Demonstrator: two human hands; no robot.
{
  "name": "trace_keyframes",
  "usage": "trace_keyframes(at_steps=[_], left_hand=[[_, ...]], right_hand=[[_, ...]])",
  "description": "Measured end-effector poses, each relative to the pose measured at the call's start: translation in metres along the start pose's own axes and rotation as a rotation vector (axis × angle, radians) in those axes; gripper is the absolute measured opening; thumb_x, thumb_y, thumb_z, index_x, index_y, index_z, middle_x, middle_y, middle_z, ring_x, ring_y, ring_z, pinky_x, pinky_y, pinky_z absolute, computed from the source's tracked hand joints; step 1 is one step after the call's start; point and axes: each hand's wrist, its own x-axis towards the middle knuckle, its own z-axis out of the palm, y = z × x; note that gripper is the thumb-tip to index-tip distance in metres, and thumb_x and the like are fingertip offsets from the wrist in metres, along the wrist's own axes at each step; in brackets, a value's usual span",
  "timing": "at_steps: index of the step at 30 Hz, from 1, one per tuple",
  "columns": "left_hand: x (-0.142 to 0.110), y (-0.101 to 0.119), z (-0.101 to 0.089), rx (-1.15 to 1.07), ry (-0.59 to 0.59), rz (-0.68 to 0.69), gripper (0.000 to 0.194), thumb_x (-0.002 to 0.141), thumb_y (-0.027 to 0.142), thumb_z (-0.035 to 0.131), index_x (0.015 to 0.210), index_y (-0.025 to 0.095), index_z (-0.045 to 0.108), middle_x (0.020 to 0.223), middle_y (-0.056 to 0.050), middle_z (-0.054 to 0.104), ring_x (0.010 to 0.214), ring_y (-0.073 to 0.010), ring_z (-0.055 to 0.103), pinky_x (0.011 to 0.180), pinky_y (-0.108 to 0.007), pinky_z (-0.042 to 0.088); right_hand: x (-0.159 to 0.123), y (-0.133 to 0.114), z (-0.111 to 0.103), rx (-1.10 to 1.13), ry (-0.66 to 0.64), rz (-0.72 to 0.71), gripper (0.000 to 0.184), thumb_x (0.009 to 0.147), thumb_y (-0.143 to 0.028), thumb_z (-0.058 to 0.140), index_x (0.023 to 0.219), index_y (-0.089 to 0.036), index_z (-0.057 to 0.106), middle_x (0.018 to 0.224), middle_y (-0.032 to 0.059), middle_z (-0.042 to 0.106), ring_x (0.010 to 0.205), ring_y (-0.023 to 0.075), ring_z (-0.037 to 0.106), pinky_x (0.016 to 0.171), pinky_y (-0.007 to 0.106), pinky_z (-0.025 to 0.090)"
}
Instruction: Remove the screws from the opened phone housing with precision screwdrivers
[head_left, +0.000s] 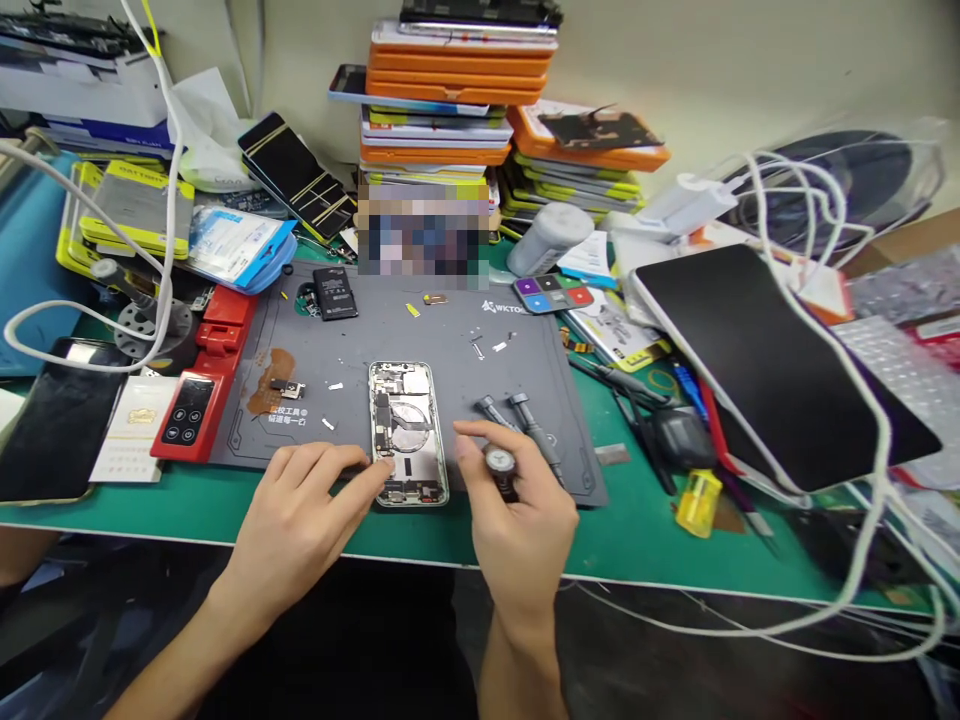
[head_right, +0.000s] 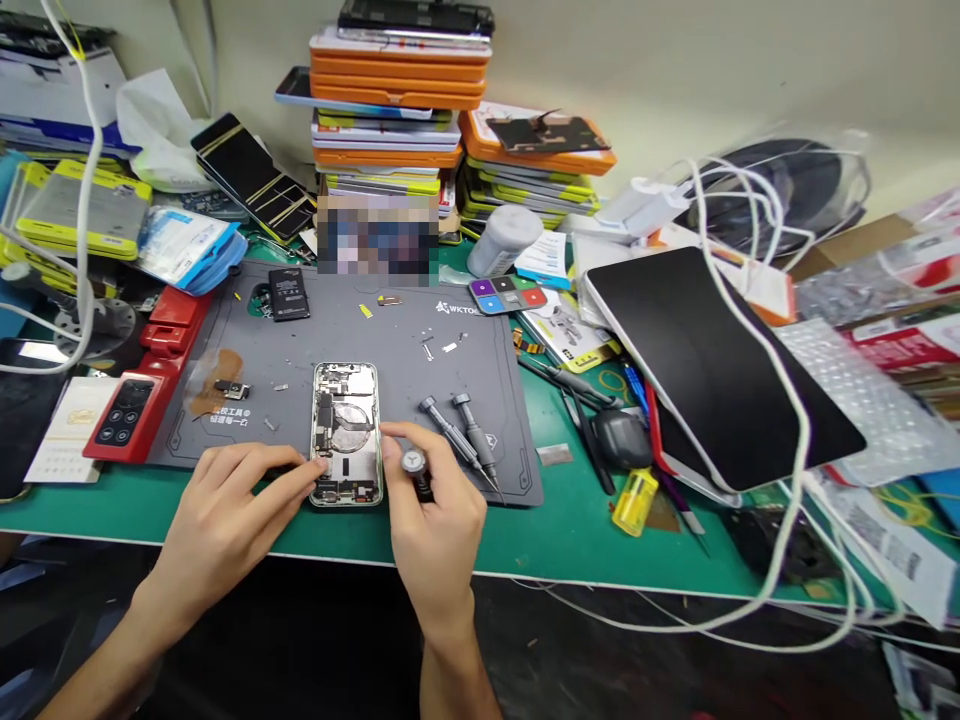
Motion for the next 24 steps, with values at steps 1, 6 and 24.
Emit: trace_keyframes(at_steps=[1, 6, 24], left_hand=[[0.0, -0.001, 0.0, 0.006, -0.029, 0.033, 0.035, 0.107, 0.007, 0.062, 0.139, 0.019, 0.069, 0.12, -0.007, 0.072, 0.107, -0.0226, 0.059, 0.09, -0.038, 0.041], [0.007, -0.004, -0.005, 0.074, -0.145, 0.119, 0.039, 0.108, 0.007, 0.055, 0.143, 0.019, 0.066, 0.121, -0.009, 0.067, 0.105, -0.0257, 0.057, 0.088, -0.039, 0.04], [0.069, -0.053, -0.043, -0.026, -0.083, -0.1, 0.011, 0.109, 0.03, 0.069, 0.108, 0.021, 0.075, 0.107, -0.002, 0.071, 0.1, -0.0198, 0.063, 0.092, -0.035, 0.046]], right_hand=[[0.0, 0.003, 0.001, -0.007, 0.012, -0.012, 0.013, 0.107, -0.027, 0.067, 0.111, -0.023, 0.079, 0.096, -0.0012, 0.079, 0.072, 0.0105, 0.069, 0.067, 0.022, 0.055], [-0.002, 0.008, 0.003, -0.004, -0.026, -0.051, 0.014, 0.107, -0.024, 0.065, 0.116, -0.023, 0.077, 0.096, -0.0019, 0.077, 0.055, 0.0057, 0.052, 0.054, 0.021, 0.045], [-0.006, 0.005, -0.003, 0.086, -0.078, -0.041, 0.018, 0.108, -0.02, 0.064, 0.123, -0.022, 0.074, 0.069, -0.0072, 0.053, 0.05, 0.0063, 0.04, 0.048, 0.022, 0.038]])
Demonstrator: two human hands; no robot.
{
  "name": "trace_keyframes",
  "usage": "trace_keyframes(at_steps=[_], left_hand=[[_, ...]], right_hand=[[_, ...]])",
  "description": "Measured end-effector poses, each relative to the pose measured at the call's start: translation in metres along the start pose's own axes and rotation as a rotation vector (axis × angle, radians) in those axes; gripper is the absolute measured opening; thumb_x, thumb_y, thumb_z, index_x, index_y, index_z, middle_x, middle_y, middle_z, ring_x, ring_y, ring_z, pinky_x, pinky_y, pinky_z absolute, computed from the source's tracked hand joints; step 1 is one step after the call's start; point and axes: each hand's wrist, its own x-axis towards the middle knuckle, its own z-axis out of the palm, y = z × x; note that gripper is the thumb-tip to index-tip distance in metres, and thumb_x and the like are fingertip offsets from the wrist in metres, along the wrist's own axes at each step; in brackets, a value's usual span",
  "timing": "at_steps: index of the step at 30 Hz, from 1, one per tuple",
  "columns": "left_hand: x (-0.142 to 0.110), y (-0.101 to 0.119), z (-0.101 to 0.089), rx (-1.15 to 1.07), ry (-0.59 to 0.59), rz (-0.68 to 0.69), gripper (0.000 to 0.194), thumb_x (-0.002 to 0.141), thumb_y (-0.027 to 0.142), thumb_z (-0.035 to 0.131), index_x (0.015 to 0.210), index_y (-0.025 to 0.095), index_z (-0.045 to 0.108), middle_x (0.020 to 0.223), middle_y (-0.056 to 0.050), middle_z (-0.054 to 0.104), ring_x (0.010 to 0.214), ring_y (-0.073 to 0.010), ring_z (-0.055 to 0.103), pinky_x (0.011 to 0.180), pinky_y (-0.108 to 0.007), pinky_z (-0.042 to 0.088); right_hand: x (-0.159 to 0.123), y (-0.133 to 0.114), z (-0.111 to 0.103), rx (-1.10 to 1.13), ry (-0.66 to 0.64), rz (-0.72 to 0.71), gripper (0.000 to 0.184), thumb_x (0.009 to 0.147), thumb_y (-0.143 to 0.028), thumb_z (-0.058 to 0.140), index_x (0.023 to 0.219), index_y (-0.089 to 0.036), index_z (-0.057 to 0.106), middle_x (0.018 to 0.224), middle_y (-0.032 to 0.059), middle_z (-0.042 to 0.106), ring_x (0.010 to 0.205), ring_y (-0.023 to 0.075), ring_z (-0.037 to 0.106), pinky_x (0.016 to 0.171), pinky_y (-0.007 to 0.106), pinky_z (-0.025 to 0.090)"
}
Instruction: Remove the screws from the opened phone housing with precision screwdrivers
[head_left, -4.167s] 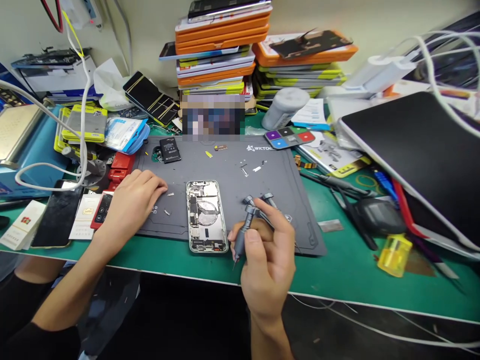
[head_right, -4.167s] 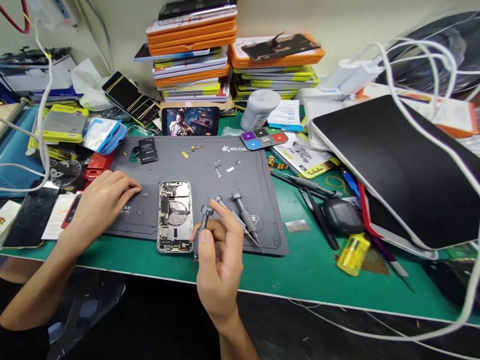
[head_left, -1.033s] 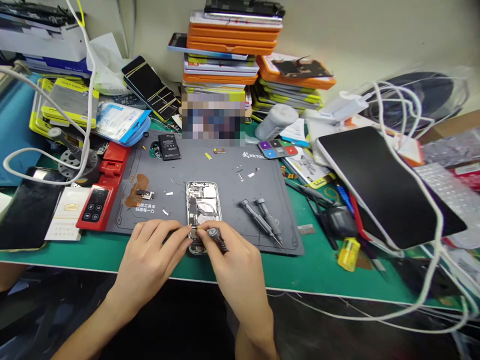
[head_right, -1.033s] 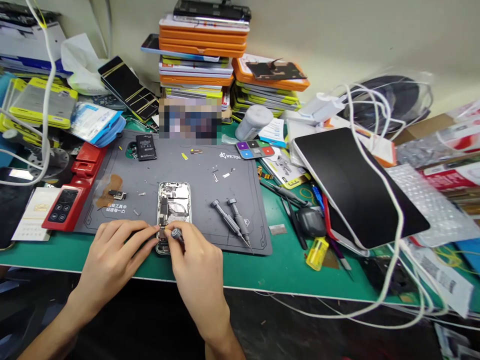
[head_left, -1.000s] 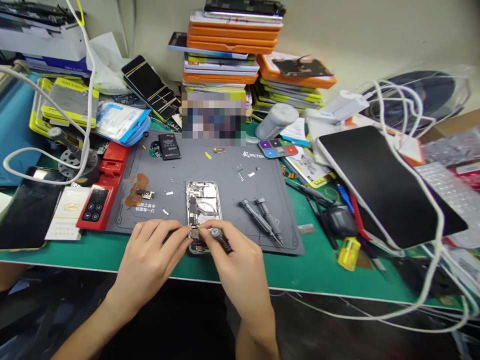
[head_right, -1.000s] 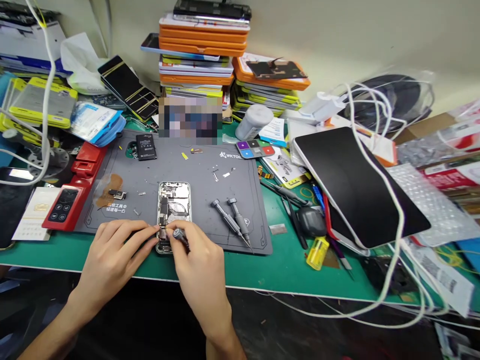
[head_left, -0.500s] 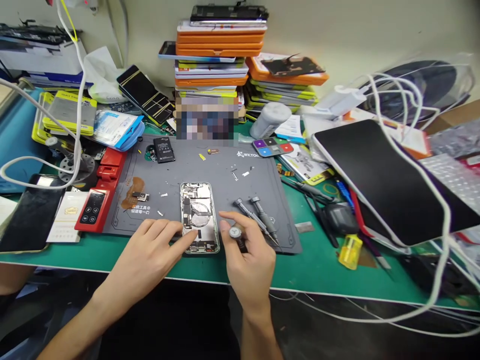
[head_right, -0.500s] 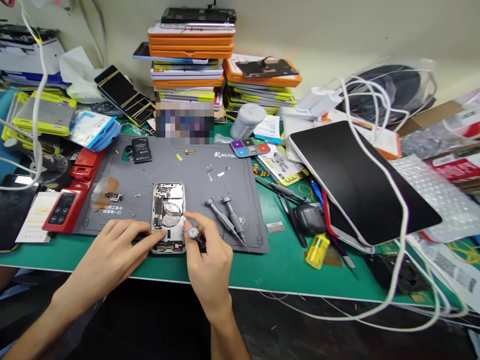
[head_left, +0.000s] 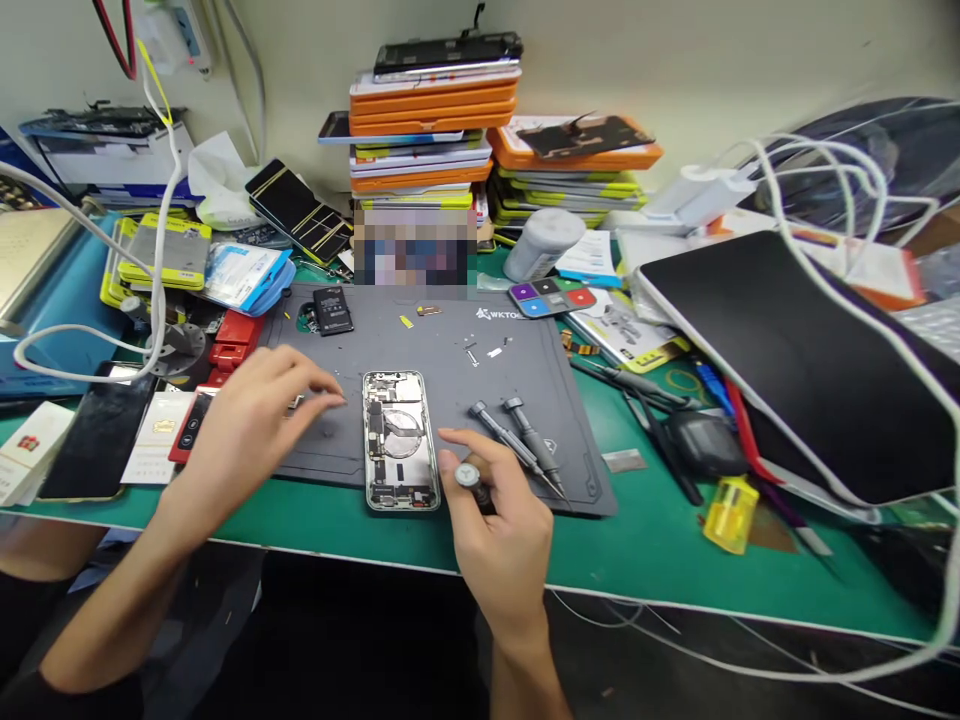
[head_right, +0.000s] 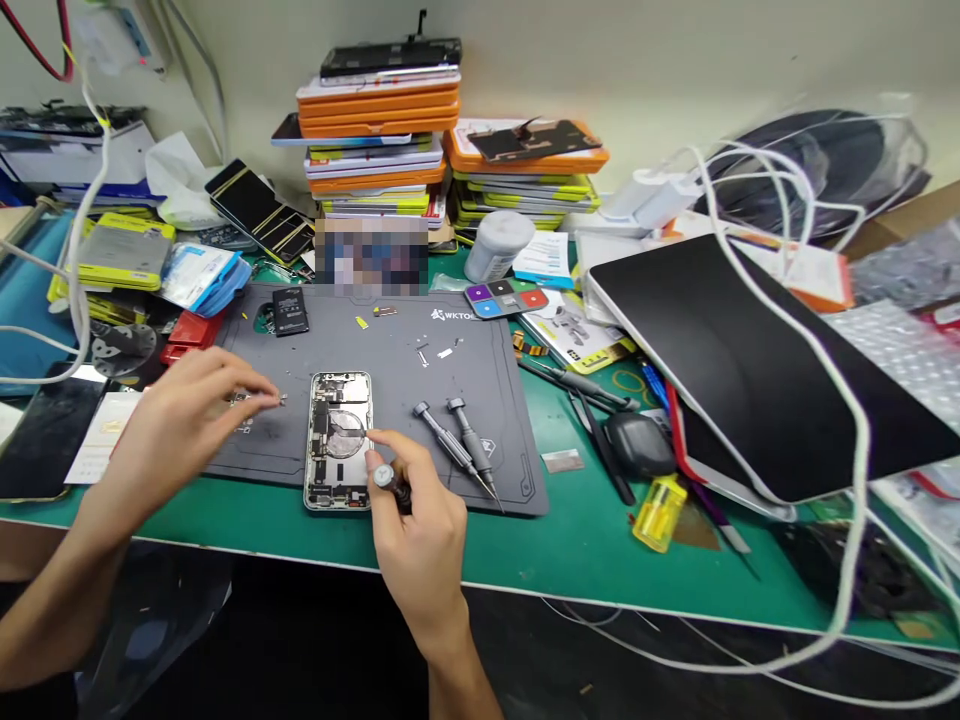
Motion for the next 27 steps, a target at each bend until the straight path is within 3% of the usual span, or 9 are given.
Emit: trace_keyframes(at_steps=[5, 10, 13, 15, 17, 21, 24, 27], left_hand=[[0.018, -0.03, 0.006, 0.167, -0.046, -0.192, 0.013, 0.106, 0.034, 0.074, 0.099, 0.026, 0.081, 0.103, 0.001, 0.077, 0.098, -0.0218, 0.067, 0.084, -0.037, 0.043], [0.02, -0.038, 0.02, 0.282, -0.035, -0.113, 0.025, 0.11, 0.041, 0.066, 0.102, 0.025, 0.083, 0.104, -0.001, 0.079, 0.096, -0.0248, 0.068, 0.082, -0.04, 0.045], [0.019, -0.036, 0.016, 0.294, -0.017, -0.096, 0.028, 0.113, 0.039, 0.06, 0.108, 0.024, 0.083, 0.107, -0.001, 0.08, 0.096, -0.0249, 0.069, 0.085, -0.04, 0.047], [0.015, -0.029, 0.01, 0.303, 0.033, -0.091, 0.028, 0.114, 0.037, 0.059, 0.109, 0.023, 0.082, 0.106, -0.002, 0.08, 0.097, -0.0254, 0.07, 0.084, -0.04, 0.048], [0.008, -0.017, 0.006, 0.302, 0.109, -0.083, 0.025, 0.113, 0.035, 0.06, 0.109, 0.022, 0.081, 0.104, -0.004, 0.079, 0.096, -0.0256, 0.069, 0.085, -0.04, 0.049], [-0.017, 0.015, 0.009, 0.174, 0.156, -0.025, 0.014, 0.111, 0.025, 0.064, 0.116, 0.019, 0.074, 0.107, -0.004, 0.078, 0.098, -0.0229, 0.068, 0.091, -0.039, 0.051], [-0.04, 0.036, 0.022, 0.033, 0.164, -0.025, 0.011, 0.109, 0.017, 0.066, 0.119, 0.018, 0.069, 0.108, -0.003, 0.077, 0.096, -0.0193, 0.066, 0.089, -0.034, 0.051], [-0.058, 0.048, 0.036, -0.028, 0.092, -0.01, 0.022, 0.108, 0.032, 0.071, 0.122, 0.016, 0.063, 0.096, -0.003, 0.069, 0.088, -0.0193, 0.06, 0.082, -0.034, 0.048]], right_hand=[[0.0, 0.001, 0.0, 0.032, 0.006, 0.01, 0.018, 0.108, -0.021, 0.063, 0.122, -0.021, 0.075, 0.067, -0.0073, 0.051, 0.049, 0.0063, 0.037, 0.047, 0.022, 0.036], [0.0, 0.002, 0.0, 0.044, 0.058, 0.017, 0.016, 0.107, -0.023, 0.065, 0.118, -0.021, 0.077, 0.074, -0.0037, 0.062, 0.053, 0.0074, 0.047, 0.052, 0.023, 0.042], [-0.002, 0.002, -0.001, 0.033, 0.119, 0.043, 0.015, 0.107, -0.026, 0.066, 0.115, -0.023, 0.078, 0.094, 0.0014, 0.073, 0.066, 0.0095, 0.057, 0.059, 0.024, 0.047], [-0.002, 0.002, -0.001, 0.044, 0.166, 0.082, 0.017, 0.107, -0.029, 0.066, 0.119, -0.024, 0.078, 0.106, 0.0046, 0.074, 0.076, 0.0118, 0.061, 0.065, 0.025, 0.051], [-0.001, 0.003, 0.0, 0.134, 0.222, 0.12, 0.027, 0.108, -0.03, 0.063, 0.132, -0.025, 0.073, 0.105, 0.006, 0.069, 0.078, 0.0135, 0.06, 0.068, 0.028, 0.053], [0.003, 0.003, 0.003, 0.358, 0.304, 0.077, 0.054, 0.11, -0.022, 0.047, 0.164, -0.03, 0.046, 0.099, 0.0046, 0.062, 0.077, 0.0141, 0.058, 0.07, 0.03, 0.057], [0.006, 0.001, 0.005, 0.365, 0.31, 0.013, 0.062, 0.11, -0.016, 0.049, 0.168, -0.035, 0.039, 0.108, 0.0047, 0.064, 0.087, 0.014, 0.066, 0.083, 0.035, 0.064], [0.004, 0.001, 0.004, 0.321, 0.303, -0.04, 0.061, 0.109, -0.01, 0.054, 0.164, -0.034, 0.043, 0.111, 0.0044, 0.067, 0.102, 0.0161, 0.073, 0.097, 0.04, 0.064]])
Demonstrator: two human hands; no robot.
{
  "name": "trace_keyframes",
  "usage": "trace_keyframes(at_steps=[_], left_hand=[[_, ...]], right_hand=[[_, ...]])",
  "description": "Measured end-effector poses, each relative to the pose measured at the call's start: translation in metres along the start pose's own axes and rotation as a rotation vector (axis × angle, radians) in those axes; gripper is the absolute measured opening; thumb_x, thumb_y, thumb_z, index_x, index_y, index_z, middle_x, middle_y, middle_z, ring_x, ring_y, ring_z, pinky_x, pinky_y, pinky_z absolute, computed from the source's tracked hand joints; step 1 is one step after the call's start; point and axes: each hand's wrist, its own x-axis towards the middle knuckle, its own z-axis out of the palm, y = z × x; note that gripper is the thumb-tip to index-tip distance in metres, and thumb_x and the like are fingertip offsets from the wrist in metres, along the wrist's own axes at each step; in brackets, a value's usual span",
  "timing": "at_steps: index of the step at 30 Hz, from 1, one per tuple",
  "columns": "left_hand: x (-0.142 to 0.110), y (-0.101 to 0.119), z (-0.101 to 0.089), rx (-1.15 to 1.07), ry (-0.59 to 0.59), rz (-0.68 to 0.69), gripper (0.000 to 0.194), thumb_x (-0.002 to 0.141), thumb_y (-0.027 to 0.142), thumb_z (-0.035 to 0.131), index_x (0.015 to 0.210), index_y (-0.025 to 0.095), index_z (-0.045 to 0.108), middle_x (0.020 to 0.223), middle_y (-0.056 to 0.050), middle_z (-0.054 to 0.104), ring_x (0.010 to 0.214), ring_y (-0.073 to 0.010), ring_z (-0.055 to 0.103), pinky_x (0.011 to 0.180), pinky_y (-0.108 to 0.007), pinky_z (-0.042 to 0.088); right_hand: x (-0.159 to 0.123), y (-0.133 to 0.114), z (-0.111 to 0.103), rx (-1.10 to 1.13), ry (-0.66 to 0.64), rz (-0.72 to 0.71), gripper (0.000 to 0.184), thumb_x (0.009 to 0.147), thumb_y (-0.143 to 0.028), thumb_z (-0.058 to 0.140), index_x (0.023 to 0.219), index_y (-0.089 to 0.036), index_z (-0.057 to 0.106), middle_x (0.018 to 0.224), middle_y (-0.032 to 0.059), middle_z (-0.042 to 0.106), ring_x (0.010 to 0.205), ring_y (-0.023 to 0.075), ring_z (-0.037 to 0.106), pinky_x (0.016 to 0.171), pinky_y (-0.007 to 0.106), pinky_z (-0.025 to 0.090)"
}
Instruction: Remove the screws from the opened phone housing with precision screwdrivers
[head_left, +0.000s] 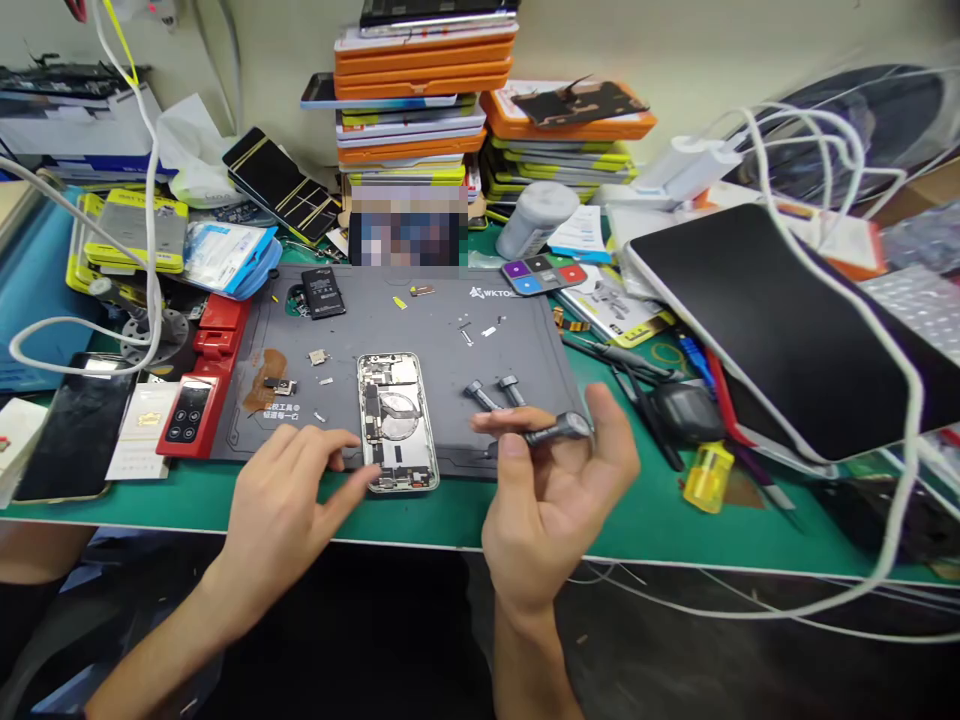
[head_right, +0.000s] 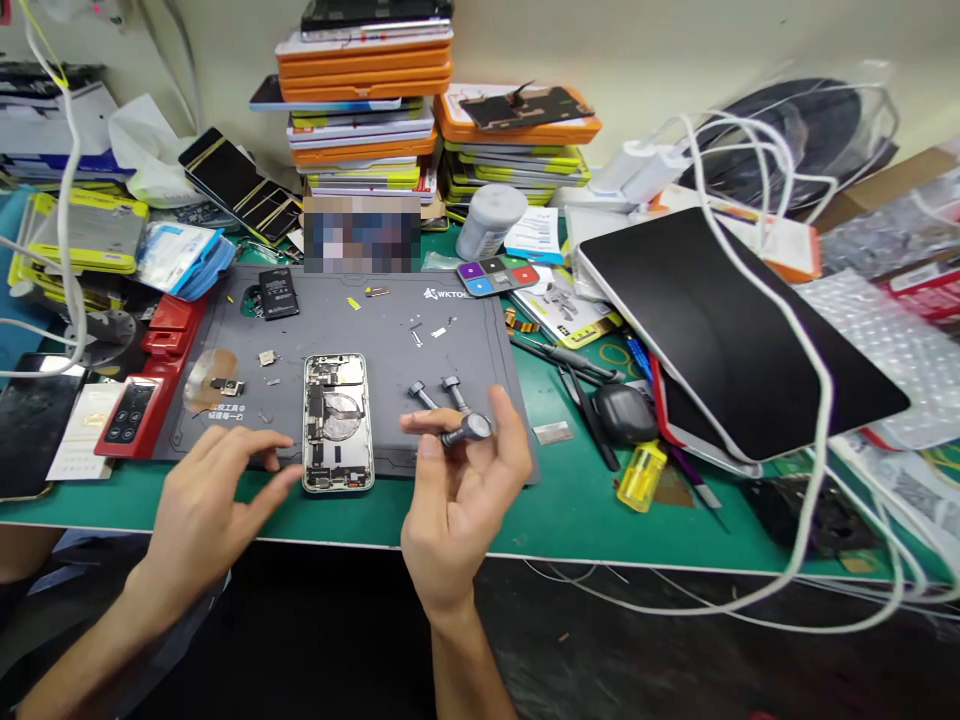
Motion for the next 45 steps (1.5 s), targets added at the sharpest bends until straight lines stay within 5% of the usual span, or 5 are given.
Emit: trace_keyframes(at_steps=[8, 14, 21, 27, 45], left_hand=[[-0.011, -0.001, 0.014, 0.016, -0.035, 0.055, 0.039, 0.105, 0.045, 0.074, 0.124, 0.016, 0.057, 0.107, -0.005, 0.069, 0.094, -0.0223, 0.059, 0.083, -0.037, 0.045], [-0.004, 0.001, 0.015, 0.001, -0.054, 0.046, 0.03, 0.106, 0.04, 0.072, 0.119, 0.017, 0.057, 0.107, -0.004, 0.067, 0.094, -0.0227, 0.056, 0.083, -0.038, 0.043], [-0.002, 0.001, 0.021, -0.066, -0.034, 0.019, 0.021, 0.108, 0.031, 0.07, 0.117, 0.018, 0.056, 0.11, -0.004, 0.066, 0.097, -0.0218, 0.056, 0.086, -0.037, 0.045], [-0.007, -0.002, 0.025, -0.099, -0.012, -0.004, 0.018, 0.108, 0.025, 0.069, 0.12, 0.017, 0.058, 0.117, -0.007, 0.064, 0.103, -0.0224, 0.055, 0.092, -0.037, 0.044], [-0.006, -0.005, 0.027, -0.077, -0.015, 0.016, 0.019, 0.109, 0.029, 0.069, 0.12, 0.017, 0.059, 0.116, -0.008, 0.065, 0.101, -0.0247, 0.055, 0.09, -0.038, 0.043]], right_hand=[[-0.006, 0.012, -0.025, -0.529, -0.085, -0.288, 0.068, 0.099, -0.013, 0.075, 0.158, -0.03, 0.048, 0.135, 0.0119, 0.069, 0.103, 0.0207, 0.076, 0.076, 0.031, 0.065], [-0.011, -0.008, -0.009, -0.203, -0.055, -0.101, 0.061, 0.107, -0.014, 0.062, 0.162, -0.03, 0.043, 0.107, 0.0073, 0.074, 0.071, 0.0146, 0.071, 0.058, 0.029, 0.064], [-0.018, -0.001, 0.015, -0.224, -0.203, -0.246, 0.065, 0.108, -0.018, 0.063, 0.164, -0.032, 0.033, 0.11, 0.0083, 0.07, 0.091, 0.0201, 0.078, 0.07, 0.034, 0.068], [0.011, 0.008, -0.018, -0.404, 0.131, -0.167, 0.053, 0.103, -0.025, 0.072, 0.152, -0.024, 0.053, 0.087, -0.0008, 0.06, 0.07, 0.0124, 0.06, 0.064, 0.027, 0.052], [0.053, 0.024, -0.053, -0.921, -0.145, -0.178, 0.023, 0.111, -0.034, 0.062, 0.104, -0.019, 0.078, 0.104, 0.0063, 0.076, 0.099, 0.0232, 0.066, 0.088, 0.036, 0.049]])
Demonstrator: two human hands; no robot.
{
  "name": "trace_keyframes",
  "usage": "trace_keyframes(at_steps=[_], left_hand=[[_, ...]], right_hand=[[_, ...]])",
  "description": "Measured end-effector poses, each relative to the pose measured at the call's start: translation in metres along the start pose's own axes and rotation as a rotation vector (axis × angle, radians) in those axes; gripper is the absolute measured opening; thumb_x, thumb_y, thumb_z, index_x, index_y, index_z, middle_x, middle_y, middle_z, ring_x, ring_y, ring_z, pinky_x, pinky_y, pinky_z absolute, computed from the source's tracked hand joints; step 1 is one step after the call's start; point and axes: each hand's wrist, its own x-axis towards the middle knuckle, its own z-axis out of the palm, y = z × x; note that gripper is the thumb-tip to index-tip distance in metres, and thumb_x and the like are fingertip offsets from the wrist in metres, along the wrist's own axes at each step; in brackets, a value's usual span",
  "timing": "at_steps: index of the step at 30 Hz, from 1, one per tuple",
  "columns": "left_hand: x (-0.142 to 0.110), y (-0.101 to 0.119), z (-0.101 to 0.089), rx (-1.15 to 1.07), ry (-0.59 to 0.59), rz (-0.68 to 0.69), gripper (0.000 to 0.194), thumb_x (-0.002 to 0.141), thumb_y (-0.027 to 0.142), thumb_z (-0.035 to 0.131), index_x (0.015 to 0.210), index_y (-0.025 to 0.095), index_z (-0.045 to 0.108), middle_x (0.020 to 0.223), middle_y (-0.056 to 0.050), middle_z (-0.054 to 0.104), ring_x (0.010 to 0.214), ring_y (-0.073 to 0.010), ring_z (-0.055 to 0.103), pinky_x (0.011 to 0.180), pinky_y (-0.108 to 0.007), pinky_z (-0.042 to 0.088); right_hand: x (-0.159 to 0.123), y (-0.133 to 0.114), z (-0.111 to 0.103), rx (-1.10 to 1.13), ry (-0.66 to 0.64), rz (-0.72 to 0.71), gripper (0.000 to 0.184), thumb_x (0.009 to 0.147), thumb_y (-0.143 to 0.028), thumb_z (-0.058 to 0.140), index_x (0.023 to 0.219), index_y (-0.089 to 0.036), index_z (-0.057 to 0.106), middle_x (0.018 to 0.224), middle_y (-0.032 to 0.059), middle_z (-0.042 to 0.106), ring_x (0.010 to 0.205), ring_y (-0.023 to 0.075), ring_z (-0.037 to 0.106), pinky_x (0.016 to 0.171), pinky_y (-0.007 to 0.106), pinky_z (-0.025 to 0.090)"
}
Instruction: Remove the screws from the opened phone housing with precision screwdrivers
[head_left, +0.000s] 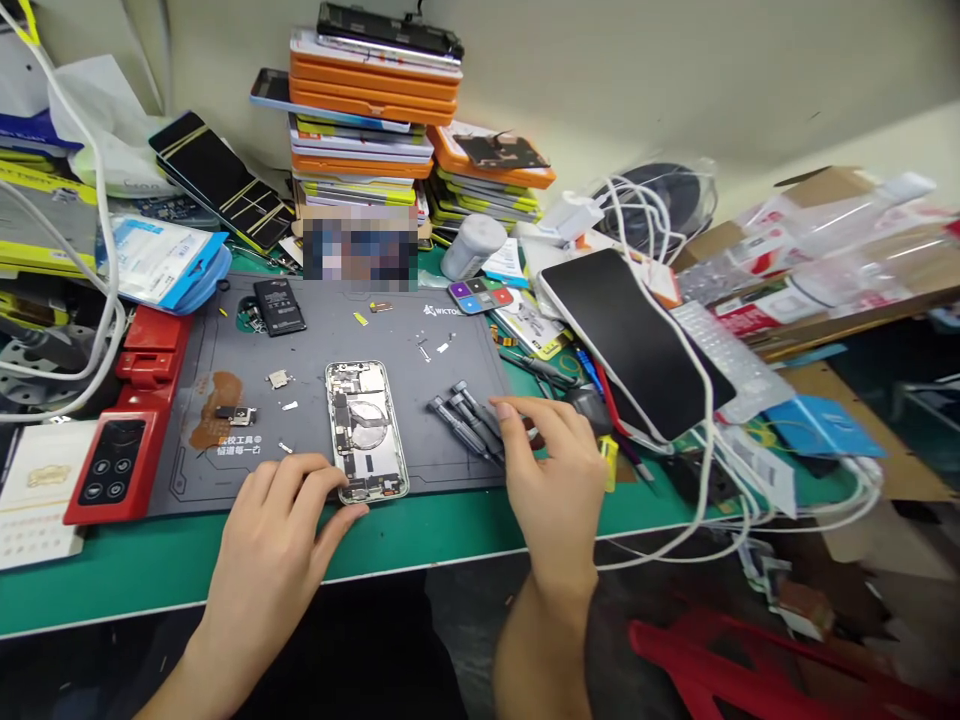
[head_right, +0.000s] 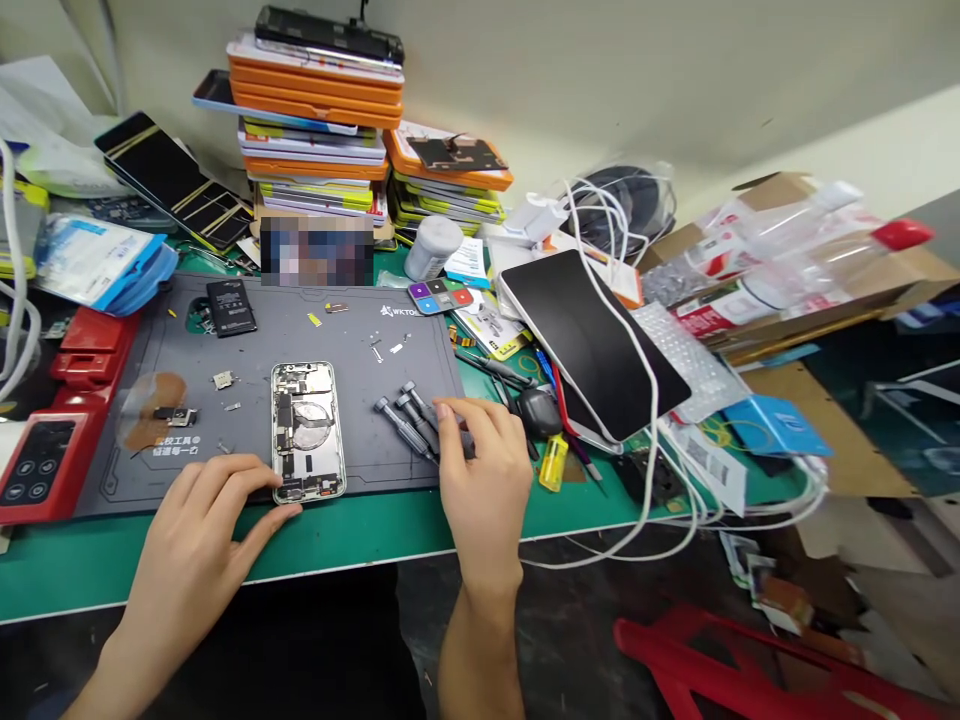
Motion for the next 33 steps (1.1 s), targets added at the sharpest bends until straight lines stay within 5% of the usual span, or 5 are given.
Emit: trace_keyframes(at_steps=[9, 17, 26, 29, 33], left_hand=[[0.0, 0.002, 0.0, 0.019, 0.019, 0.005, 0.018, 0.108, 0.027, 0.069, 0.118, 0.016, 0.059, 0.115, -0.008, 0.064, 0.098, -0.0237, 0.054, 0.088, -0.038, 0.042], [-0.003, 0.002, 0.0, 0.031, 0.019, 0.004, 0.016, 0.108, 0.026, 0.069, 0.117, 0.016, 0.06, 0.115, -0.008, 0.064, 0.097, -0.0238, 0.053, 0.087, -0.038, 0.041], [-0.001, 0.003, 0.002, 0.043, 0.013, -0.004, 0.016, 0.109, 0.027, 0.069, 0.116, 0.016, 0.06, 0.115, -0.008, 0.064, 0.098, -0.0235, 0.053, 0.087, -0.038, 0.042], [-0.002, 0.004, 0.001, 0.042, 0.015, -0.006, 0.016, 0.109, 0.027, 0.069, 0.116, 0.016, 0.06, 0.114, -0.008, 0.064, 0.097, -0.0232, 0.053, 0.086, -0.038, 0.042], [-0.002, 0.004, 0.0, 0.048, 0.018, -0.006, 0.015, 0.109, 0.027, 0.068, 0.116, 0.016, 0.06, 0.115, -0.008, 0.065, 0.098, -0.0236, 0.055, 0.085, -0.038, 0.043]], right_hand=[[0.0, -0.01, 0.008, -0.205, -0.047, -0.129, 0.015, 0.104, -0.032, 0.074, 0.101, -0.02, 0.082, 0.093, 0.0043, 0.067, 0.089, 0.0233, 0.058, 0.078, 0.038, 0.045], [0.005, -0.014, 0.013, 0.025, 0.065, -0.244, 0.006, 0.103, -0.019, 0.071, 0.108, -0.017, 0.068, 0.105, 0.0059, 0.069, 0.097, 0.0194, 0.064, 0.084, 0.033, 0.053], [0.001, -0.013, 0.021, 0.034, 0.12, -0.329, 0.014, 0.1, -0.015, 0.072, 0.112, -0.018, 0.065, 0.099, 0.0046, 0.073, 0.092, 0.0188, 0.066, 0.079, 0.032, 0.055], [0.001, -0.011, 0.022, 0.05, 0.233, -0.322, 0.019, 0.096, -0.014, 0.077, 0.112, -0.018, 0.068, 0.098, 0.0051, 0.075, 0.091, 0.0197, 0.066, 0.078, 0.033, 0.056], [-0.002, -0.021, 0.017, 0.284, 0.562, -0.238, 0.016, 0.099, -0.017, 0.075, 0.112, -0.019, 0.066, 0.09, 0.0032, 0.073, 0.075, 0.0174, 0.067, 0.062, 0.032, 0.049]])
